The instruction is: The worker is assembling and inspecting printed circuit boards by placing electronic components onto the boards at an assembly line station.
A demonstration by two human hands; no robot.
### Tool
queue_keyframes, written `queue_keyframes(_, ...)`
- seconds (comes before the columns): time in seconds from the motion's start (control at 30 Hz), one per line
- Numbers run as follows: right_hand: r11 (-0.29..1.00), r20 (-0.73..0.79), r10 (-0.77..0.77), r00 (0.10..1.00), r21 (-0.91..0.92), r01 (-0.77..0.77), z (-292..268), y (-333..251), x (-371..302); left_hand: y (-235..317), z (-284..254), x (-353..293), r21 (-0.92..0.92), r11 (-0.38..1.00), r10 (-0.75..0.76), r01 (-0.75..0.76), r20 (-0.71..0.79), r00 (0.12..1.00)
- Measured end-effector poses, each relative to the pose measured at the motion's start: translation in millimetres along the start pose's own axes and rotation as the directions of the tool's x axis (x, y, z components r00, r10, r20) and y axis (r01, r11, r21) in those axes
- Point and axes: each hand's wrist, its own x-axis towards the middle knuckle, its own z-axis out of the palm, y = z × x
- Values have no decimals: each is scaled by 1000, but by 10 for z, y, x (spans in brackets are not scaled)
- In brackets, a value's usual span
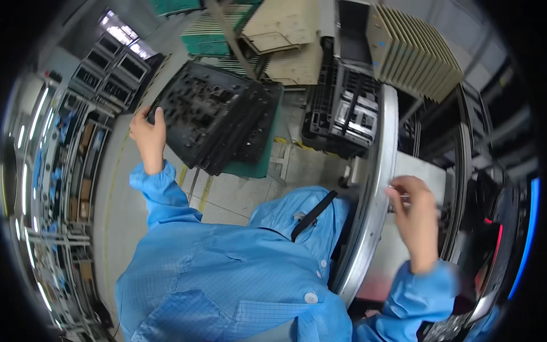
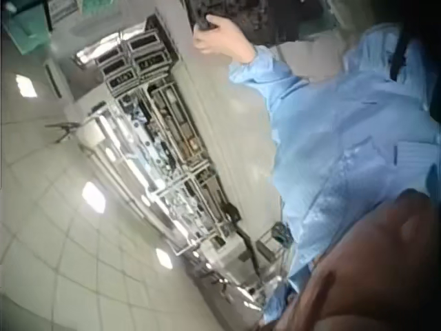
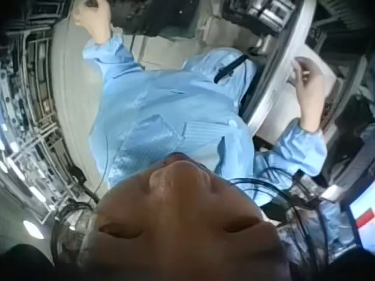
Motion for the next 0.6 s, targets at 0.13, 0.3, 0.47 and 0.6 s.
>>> queue_keyframes(0.13, 969, 262, -233, 937, 139, 202, 659, -472, 607, -670, 309, 196, 274, 776, -578, 568, -51, 815)
queue_keyframes(0.3, 938, 370, -331, 868, 225, 263, 1239, -829, 829, -1603, 726, 420, 41, 790, -588, 612, 332, 738)
queue_keyframes(0.47, 918, 371, -336, 866, 336, 212, 1586, -937, 809, -1627, 620, 287, -524, 554, -471, 647, 443, 763)
queue_keyframes(0.6, 887, 392, -290, 873, 452, 92, 1844, -1012, 811, -1350, 433, 199, -818, 324, -458, 475, 304, 835)
